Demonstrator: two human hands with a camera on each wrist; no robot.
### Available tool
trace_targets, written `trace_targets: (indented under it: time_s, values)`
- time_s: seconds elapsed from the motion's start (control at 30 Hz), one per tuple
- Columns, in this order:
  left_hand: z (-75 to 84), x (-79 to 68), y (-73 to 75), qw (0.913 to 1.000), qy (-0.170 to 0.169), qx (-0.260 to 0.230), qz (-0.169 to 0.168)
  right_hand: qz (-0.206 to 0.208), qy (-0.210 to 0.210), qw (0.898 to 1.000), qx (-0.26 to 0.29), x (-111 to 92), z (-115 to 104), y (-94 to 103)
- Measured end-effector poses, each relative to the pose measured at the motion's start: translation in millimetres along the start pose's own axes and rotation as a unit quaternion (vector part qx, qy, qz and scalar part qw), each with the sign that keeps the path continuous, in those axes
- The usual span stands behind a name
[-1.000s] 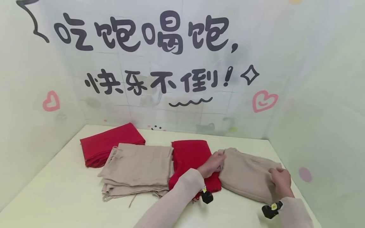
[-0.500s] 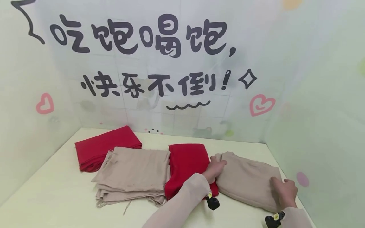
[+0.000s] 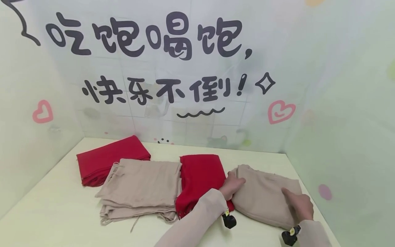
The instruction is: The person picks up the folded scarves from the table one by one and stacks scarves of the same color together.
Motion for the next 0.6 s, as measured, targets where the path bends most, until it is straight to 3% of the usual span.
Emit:
trace_targets:
  time_s: [0.33, 0.6]
  values:
    - [-8.9, 3.2, -9.1, 0.9998, -0.019, 0.011, -0.002, -0.036, 0.008, 0.998, -0.057, -0.7, 6.5, -3.6]
    - [-10.2, 1.0, -11.3, 0.9997, -0.011, 0.023, -0.004, -0.025, -0.001, 0.995, -0.094, -0.9, 7.4, -7.4]
Point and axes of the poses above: each hand's wrist, its own x-axis towards the middle knuckle, its own y-axis out of the back of the hand, z = x × y, the point moved 8 cm from there along x, towards the middle knuckle, and after that the axes turned 12 degrees about -z, right-handed, at the moved point
